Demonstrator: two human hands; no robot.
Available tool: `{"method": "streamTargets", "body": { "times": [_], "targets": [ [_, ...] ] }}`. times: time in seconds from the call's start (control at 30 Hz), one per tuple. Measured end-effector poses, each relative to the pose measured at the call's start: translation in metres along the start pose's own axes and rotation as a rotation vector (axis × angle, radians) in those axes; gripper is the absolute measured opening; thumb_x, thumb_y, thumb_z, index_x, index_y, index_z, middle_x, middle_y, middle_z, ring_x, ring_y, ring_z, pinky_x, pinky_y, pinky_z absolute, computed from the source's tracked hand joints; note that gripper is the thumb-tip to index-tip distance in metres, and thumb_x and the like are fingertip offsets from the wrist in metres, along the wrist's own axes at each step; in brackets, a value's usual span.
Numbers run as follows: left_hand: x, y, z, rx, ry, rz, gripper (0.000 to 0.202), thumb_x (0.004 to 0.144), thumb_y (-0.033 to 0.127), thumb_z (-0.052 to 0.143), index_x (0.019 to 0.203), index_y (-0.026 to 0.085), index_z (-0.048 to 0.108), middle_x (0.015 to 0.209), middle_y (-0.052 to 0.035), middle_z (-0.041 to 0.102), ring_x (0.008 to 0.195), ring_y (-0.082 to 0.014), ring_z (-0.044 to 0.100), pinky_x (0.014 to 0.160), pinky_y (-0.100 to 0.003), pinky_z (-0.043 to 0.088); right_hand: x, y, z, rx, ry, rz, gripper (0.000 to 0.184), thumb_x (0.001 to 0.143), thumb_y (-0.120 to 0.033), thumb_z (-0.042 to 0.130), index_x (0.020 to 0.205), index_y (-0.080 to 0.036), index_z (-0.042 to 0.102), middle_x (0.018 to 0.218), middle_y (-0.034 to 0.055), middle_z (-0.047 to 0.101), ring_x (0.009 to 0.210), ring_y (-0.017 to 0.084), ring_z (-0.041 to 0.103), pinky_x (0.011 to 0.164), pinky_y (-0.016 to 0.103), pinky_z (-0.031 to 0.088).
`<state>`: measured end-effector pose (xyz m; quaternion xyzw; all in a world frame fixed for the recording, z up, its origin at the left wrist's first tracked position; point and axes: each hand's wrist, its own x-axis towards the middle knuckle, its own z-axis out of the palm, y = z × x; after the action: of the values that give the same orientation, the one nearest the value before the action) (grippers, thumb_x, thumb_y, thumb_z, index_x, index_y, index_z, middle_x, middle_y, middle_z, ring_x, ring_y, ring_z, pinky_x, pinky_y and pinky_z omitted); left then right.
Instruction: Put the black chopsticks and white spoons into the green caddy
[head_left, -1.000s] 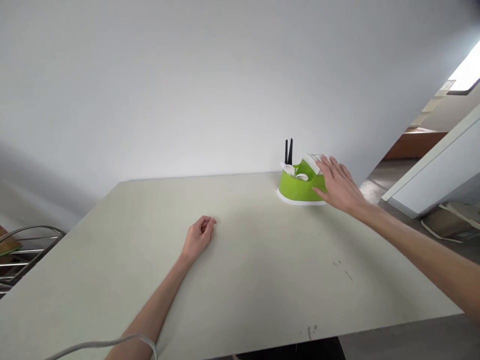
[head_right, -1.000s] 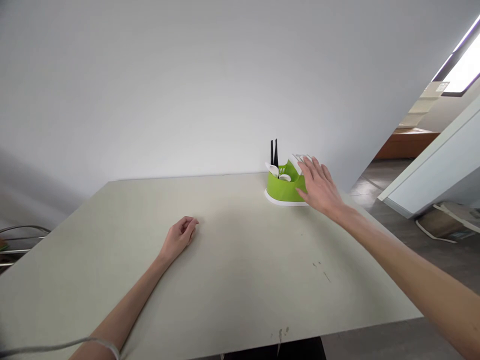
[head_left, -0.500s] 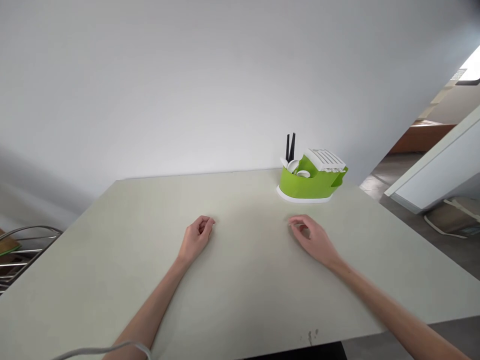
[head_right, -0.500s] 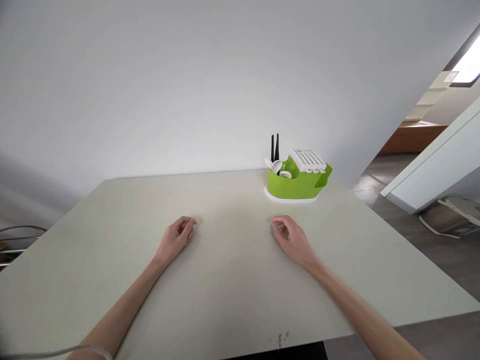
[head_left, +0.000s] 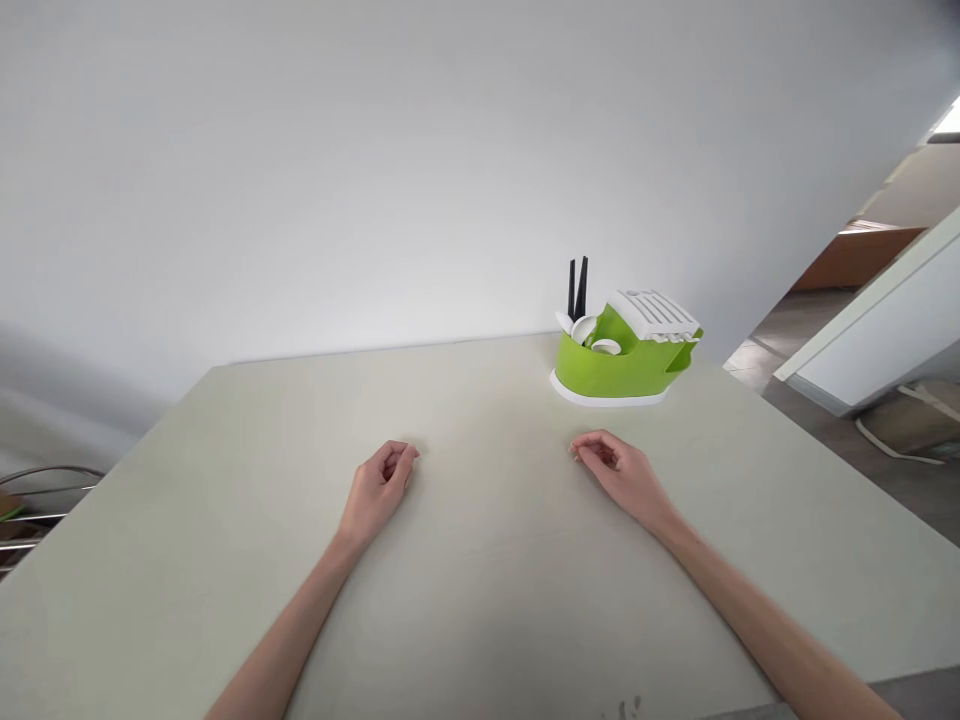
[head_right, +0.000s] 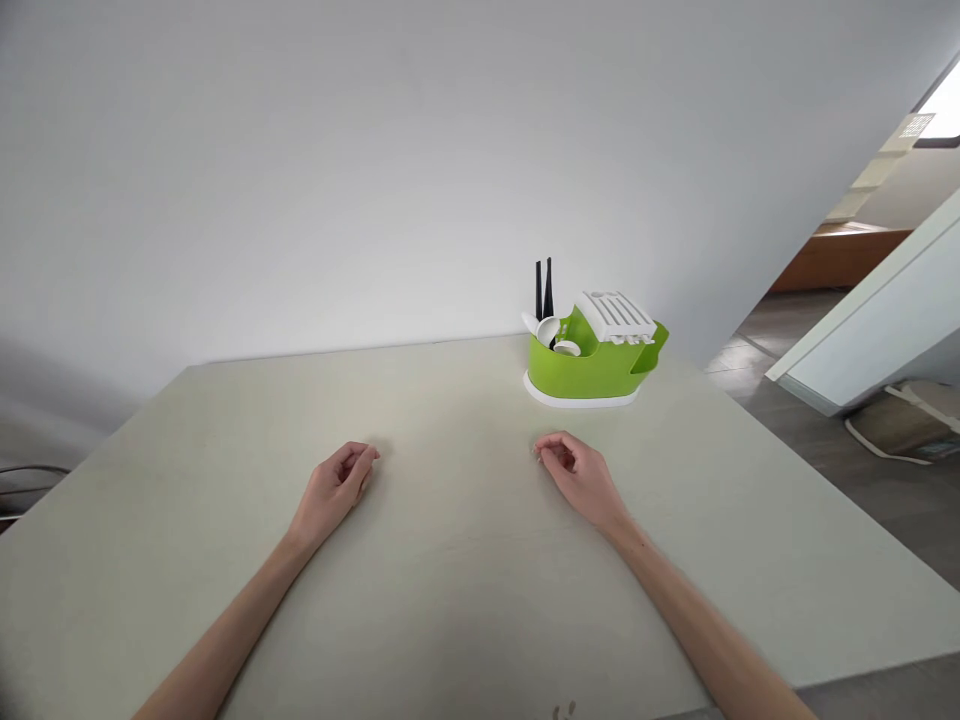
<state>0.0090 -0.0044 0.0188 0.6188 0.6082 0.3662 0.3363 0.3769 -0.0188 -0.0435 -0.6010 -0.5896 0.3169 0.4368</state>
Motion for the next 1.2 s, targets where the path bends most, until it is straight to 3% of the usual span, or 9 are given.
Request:
{"method": "streamTargets", "body": {
  "times": [0.27,0.4,0.57,0.67,0.83,0.97,1.07,1.2],
  "targets": [
    [0.001,-0.002,-0.001,0.015,0.003,-0.002,0.044,0.093,0.065,0.056,0.087,0.022,0.062,0.060,0.0057,0.042,0.054,-0.0123,0.036,0.053,-0.025,0.031,0.000,0.000,0.002,-0.030,0.002,-0.031,0.027,0.096,-0.049,0.058,0.097,-0.027,0.074,0.100,0.0061,0.079,0.083,0.025,0.071,0.070,0.038,0.056],
    [0.001,-0.001,-0.002,0.000,0.002,-0.001,0.043,0.093,0.064,0.056,0.088,0.022,0.062,0.061,0.0053,0.043,0.054,-0.0124,0.036,0.052,-0.026,0.030,0.001,-0.017,-0.001,-0.106,0.004,-0.084,0.027,0.099,-0.049,0.055,0.101,-0.027,0.072,0.103,0.0057,0.079,0.080,0.024,0.070,0.069,0.037,0.055],
    [0.000,0.001,-0.002,0.000,-0.001,0.004,0.043,0.093,0.064,0.056,0.087,0.022,0.062,0.060,0.0056,0.042,0.054,-0.0122,0.034,0.052,-0.025,0.029,0.028,-0.069,-0.026,-0.335,0.251,-0.478,0.022,0.102,-0.039,0.051,0.108,-0.027,0.068,0.105,0.0079,0.076,0.097,0.028,0.069,0.089,0.044,0.055],
    [0.000,0.000,-0.002,0.009,0.003,0.008,0.043,0.094,0.064,0.055,0.087,0.022,0.061,0.060,0.0058,0.042,0.054,-0.0123,0.034,0.052,-0.025,0.029,0.060,-0.096,-0.042,-0.498,0.398,-0.645,0.030,0.102,-0.034,0.049,0.125,-0.024,0.065,0.127,0.0139,0.069,0.123,0.032,0.062,0.106,0.050,0.049],
    [0.000,-0.007,-0.003,0.005,-0.003,0.022,0.044,0.095,0.065,0.053,0.090,0.021,0.062,0.061,0.0057,0.041,0.056,-0.0126,0.035,0.053,-0.026,0.029,0.108,-0.104,-0.049,-0.821,0.354,-0.638,0.049,0.101,-0.029,0.044,0.145,-0.013,0.054,0.152,0.0229,0.053,0.145,0.039,0.044,0.116,0.058,0.039],
    [0.001,-0.010,-0.005,0.023,-0.005,0.032,0.045,0.095,0.065,0.052,0.090,0.021,0.061,0.062,0.0054,0.042,0.057,-0.0130,0.036,0.055,-0.026,0.029,0.121,-0.096,-0.041,-1.070,0.290,-0.611,0.051,0.097,-0.022,0.044,0.143,-0.003,0.055,0.143,0.0265,0.058,0.150,0.044,0.032,0.119,0.063,0.030],
    [0.001,-0.009,-0.005,0.030,-0.011,0.024,0.046,0.096,0.066,0.051,0.091,0.021,0.061,0.062,0.0055,0.041,0.057,-0.0133,0.035,0.055,-0.026,0.029,0.119,-0.094,-0.037,-1.175,0.269,-0.592,0.054,0.092,-0.018,0.048,0.144,-0.004,0.056,0.132,0.0258,0.061,0.139,0.044,0.039,0.117,0.066,0.027],
    [0.001,-0.009,-0.005,0.009,-0.020,0.011,0.045,0.095,0.066,0.051,0.090,0.022,0.060,0.062,0.0057,0.041,0.057,-0.0132,0.033,0.055,-0.026,0.029,0.111,-0.094,-0.035,-1.203,0.271,-0.602,0.059,0.090,-0.015,0.051,0.149,-0.012,0.054,0.119,0.0201,0.059,0.120,0.038,0.048,0.114,0.065,0.029]
  ]
}}
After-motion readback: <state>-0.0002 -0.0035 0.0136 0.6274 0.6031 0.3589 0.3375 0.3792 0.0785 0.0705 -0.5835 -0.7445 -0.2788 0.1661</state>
